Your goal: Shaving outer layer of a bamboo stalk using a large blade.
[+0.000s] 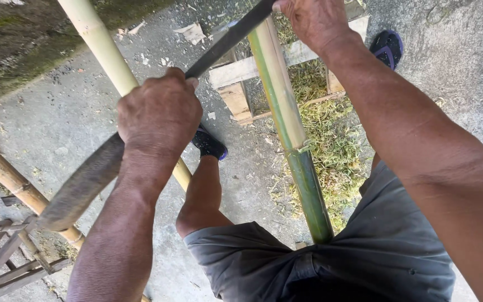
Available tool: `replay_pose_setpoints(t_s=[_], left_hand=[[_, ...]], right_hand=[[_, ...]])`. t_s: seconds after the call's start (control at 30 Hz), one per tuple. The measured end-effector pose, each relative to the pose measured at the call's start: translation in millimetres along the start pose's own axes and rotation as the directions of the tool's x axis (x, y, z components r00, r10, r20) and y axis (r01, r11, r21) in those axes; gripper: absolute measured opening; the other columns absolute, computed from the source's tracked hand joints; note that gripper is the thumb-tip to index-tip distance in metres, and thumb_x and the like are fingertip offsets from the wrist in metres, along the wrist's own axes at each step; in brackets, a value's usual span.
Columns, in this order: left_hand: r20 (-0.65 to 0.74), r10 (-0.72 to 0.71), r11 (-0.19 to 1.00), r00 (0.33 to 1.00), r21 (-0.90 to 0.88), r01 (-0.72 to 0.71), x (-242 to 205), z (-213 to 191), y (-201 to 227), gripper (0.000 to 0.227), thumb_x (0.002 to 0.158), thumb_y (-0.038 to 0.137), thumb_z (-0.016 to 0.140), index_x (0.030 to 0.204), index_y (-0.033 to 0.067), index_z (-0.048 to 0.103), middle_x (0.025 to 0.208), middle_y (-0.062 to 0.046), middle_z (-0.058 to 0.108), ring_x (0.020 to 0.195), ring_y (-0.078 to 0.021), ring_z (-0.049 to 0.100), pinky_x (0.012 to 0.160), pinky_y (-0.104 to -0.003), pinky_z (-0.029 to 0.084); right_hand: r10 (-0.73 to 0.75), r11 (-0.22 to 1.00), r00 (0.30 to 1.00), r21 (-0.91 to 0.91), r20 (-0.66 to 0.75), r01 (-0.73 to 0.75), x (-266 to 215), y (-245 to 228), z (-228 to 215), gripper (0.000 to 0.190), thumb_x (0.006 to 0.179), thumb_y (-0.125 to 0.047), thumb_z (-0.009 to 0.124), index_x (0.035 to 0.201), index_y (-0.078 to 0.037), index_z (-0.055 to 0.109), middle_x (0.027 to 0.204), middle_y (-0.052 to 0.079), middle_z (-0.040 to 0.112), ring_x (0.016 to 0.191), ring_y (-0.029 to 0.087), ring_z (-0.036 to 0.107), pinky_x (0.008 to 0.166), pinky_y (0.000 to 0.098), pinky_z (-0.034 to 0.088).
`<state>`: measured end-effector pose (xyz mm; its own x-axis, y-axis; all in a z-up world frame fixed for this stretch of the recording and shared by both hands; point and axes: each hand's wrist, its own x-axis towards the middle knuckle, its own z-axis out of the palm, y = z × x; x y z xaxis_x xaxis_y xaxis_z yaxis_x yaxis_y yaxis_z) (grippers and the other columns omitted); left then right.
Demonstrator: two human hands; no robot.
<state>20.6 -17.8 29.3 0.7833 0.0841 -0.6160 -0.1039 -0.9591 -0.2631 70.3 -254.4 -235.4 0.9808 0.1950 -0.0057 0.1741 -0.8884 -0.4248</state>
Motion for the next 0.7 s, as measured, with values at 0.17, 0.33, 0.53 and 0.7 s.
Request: replay_pose_setpoints(t_s=[0.17,0.33,0.53,0.7], left_hand=[[0.047,0.031,0.999,0.998,-0.037,-0.029,-17.1,8.7,-0.5,0.041,0.109,0.041,0.041,0.115,0.0075,0.065,0.075,-0.01,0.071,0.067,-0.0206,0.072,0.069,-0.045,0.059],[0.061,0.052,0.998,0.997,-0.027,-0.05,-26.7,8.0,-0.3,0.04,0.111,0.039,0.04,0.112,0.0071,0.064,0.075,-0.011,0.072,0.07,-0.0231,0.074,0.068,-0.045,0.062],[0.011,0.057,0.997,0.998,-0.051,-0.056,-1.5,20.0,-8.5,0.04,0.109,0.041,0.041,0.112,0.0077,0.062,0.074,-0.013,0.072,0.072,-0.0273,0.074,0.071,-0.048,0.06],[0.111,0.007,0.991,0.994,-0.131,0.007,-7.2,11.1,4.5,0.041,0.112,0.04,0.036,0.119,0.0072,0.059,0.077,-0.013,0.071,0.071,-0.027,0.075,0.07,-0.048,0.062]], right_hand=[[-0.095,0.992,0.969,0.059,-0.229,0.111,-15.7,-15.9,-11.5,0.02,0.102,-0.026,0.074,0.117,-0.013,0.075,0.095,0.008,0.074,0.087,0.024,0.067,0.07,0.0386,0.058],[-0.186,0.973,0.919,0.065,-0.348,0.221,-36.6,-12.4,-4.5,0.029,0.102,-0.021,0.071,0.13,-0.014,0.074,0.1,0.005,0.076,0.091,0.018,0.069,0.084,0.0376,0.058],[0.096,0.987,0.989,0.115,0.11,-0.108,-8.5,-22.4,-32.3,0.016,0.112,-0.027,0.066,0.119,-0.014,0.072,0.088,0.012,0.071,0.077,0.025,0.067,0.067,0.0398,0.056],[0.058,0.989,0.992,0.131,0.113,-0.073,-30.2,-16.5,-32.0,0.014,0.112,-0.022,0.065,0.12,-0.01,0.069,0.089,0.014,0.07,0.077,0.027,0.067,0.068,0.0401,0.057]])
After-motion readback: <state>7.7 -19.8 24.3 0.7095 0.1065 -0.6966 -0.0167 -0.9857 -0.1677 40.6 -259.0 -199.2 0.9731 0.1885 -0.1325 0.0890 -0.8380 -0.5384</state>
